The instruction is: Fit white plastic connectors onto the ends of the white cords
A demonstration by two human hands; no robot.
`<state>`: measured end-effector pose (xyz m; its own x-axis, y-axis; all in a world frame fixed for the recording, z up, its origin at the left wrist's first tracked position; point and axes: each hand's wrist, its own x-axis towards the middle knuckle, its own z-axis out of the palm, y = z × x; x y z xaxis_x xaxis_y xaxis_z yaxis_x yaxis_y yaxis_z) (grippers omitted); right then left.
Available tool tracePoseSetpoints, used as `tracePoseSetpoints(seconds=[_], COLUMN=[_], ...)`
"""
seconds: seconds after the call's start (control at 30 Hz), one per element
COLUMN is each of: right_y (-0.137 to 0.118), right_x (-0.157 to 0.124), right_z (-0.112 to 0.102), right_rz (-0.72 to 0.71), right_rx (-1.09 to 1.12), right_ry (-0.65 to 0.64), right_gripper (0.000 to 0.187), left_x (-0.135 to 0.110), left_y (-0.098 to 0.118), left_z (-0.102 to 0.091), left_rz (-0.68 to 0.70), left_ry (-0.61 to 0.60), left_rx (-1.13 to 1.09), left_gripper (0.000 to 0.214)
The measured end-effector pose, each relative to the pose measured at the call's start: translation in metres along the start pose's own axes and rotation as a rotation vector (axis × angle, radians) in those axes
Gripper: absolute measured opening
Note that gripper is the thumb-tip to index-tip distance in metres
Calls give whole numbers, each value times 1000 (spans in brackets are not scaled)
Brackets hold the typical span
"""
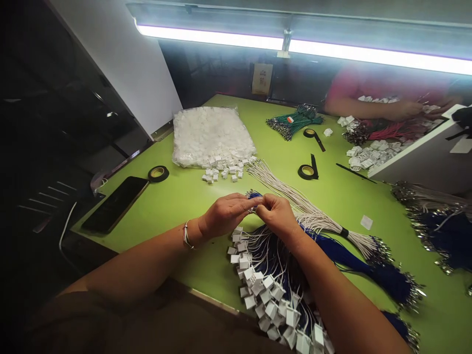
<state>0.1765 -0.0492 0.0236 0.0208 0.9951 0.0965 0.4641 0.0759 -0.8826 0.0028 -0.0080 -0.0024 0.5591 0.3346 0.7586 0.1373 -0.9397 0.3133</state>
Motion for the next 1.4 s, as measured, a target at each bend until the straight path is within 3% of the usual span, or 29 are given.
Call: tracePoseSetpoints(seconds=[0.13, 0.37, 0.47, 0.67, 0.77, 0.97, 1.23, 1.4], right_y=[-1, -7, -7, -2, -1, -1, -8, 3], right_x=[-4, -8, -9, -9, -7, -5, -6, -6], right_z=[6, 9, 9, 15, 15, 10, 8, 11], right_rz=[39, 130, 137, 2, -33, 61, 216, 37], right_rx=[59, 186, 209, 25, -23, 127, 192, 52], right_ry=[71, 123, 120, 171, 171, -30, -37, -5], right_gripper=[14, 14, 15, 16, 16, 13, 12, 19], left_x=[0, -1, -1, -2, -3, 2, 4, 2], left_y=[2, 0, 1, 2, 0, -2, -3, -2], left_z=[1, 5, 6, 8, 8, -1, -8, -3], left_rz=[-223, -421, -447, -462, -375, 101, 111, 131], left_ry=[127, 147, 145, 158, 158, -53, -100, -133], left_rx=[-105, -329, -401, -356, -229, 50, 163, 164], left_gripper=[48, 51, 53, 54, 51, 50, 46, 47])
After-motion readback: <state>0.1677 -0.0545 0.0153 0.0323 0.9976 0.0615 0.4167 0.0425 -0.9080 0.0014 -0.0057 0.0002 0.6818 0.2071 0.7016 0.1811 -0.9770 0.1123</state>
